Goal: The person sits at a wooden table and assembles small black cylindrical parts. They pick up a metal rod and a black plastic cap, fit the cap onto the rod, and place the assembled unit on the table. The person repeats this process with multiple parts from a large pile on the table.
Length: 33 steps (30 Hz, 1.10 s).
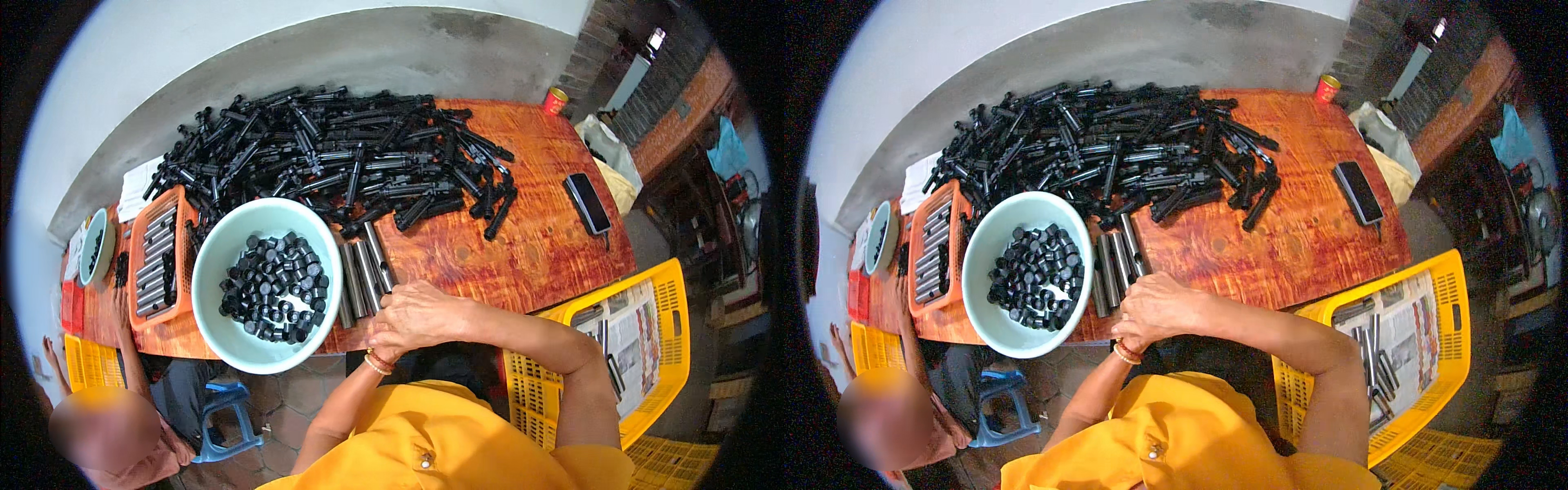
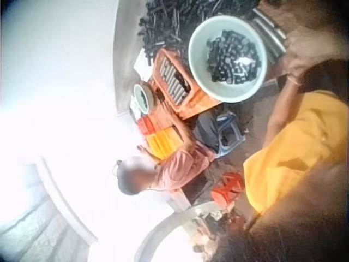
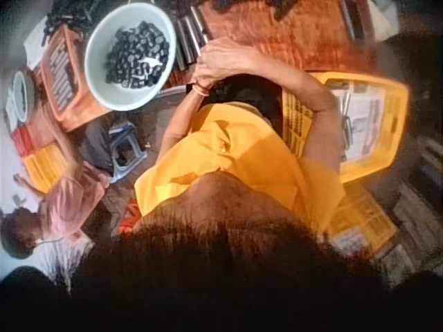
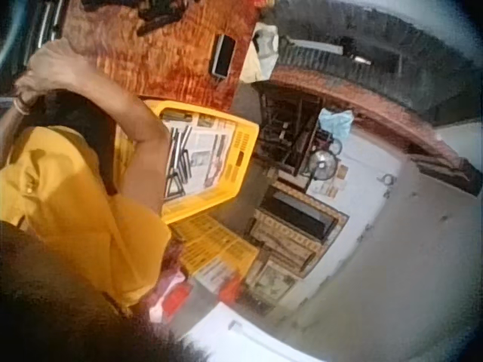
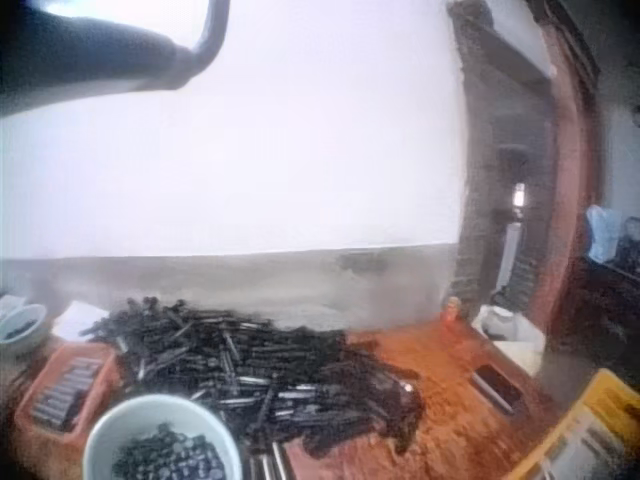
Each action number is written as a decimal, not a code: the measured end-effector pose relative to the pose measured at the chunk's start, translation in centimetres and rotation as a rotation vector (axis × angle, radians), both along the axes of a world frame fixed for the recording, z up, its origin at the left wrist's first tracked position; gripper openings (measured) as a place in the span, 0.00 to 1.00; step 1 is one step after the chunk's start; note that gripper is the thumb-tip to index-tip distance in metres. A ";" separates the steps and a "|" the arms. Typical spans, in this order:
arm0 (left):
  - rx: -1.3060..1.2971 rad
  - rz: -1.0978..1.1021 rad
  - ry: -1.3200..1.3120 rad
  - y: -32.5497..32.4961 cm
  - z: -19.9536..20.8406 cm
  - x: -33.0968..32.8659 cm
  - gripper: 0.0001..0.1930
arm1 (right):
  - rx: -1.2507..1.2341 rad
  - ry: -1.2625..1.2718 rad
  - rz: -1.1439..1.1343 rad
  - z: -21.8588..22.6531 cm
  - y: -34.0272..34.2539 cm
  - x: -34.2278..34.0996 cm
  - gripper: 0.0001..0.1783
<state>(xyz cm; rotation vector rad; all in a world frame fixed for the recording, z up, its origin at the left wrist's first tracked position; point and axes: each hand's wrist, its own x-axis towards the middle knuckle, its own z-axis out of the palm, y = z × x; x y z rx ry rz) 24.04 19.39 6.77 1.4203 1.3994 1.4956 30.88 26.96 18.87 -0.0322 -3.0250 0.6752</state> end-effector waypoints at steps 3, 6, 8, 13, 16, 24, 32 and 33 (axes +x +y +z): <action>-0.005 -0.012 -0.005 -0.4 0.1 0.6 0.19 | 0.041 0.083 -0.087 -0.1 -0.4 0.3 0.19; -0.005 -0.026 -0.010 -0.4 0.1 1.2 0.19 | 0.074 0.139 -0.160 0.3 -1.1 0.6 0.20; -0.003 -0.041 -0.012 -0.4 0.1 1.6 0.19 | 0.061 0.102 -0.217 0.2 -1.4 0.6 0.22; 0.002 -0.060 -0.016 -0.4 0.0 2.7 0.19 | 0.074 0.036 -0.228 -0.6 -2.0 0.9 0.25; 0.008 -0.066 -0.020 -0.5 0.0 3.1 0.19 | 0.076 -0.071 -0.367 0.2 -2.5 0.8 0.24; 0.048 -0.063 0.016 0.4 0.4 3.5 0.20 | 0.025 -0.041 -0.640 0.8 -2.4 1.0 0.20; -0.097 0.013 0.105 0.3 1.1 2.4 0.13 | -0.658 0.418 -0.654 -0.6 1.9 5.4 0.23; -0.131 0.066 0.081 -0.1 1.8 2.5 0.13 | -0.628 0.414 -0.694 0.7 2.3 6.5 0.22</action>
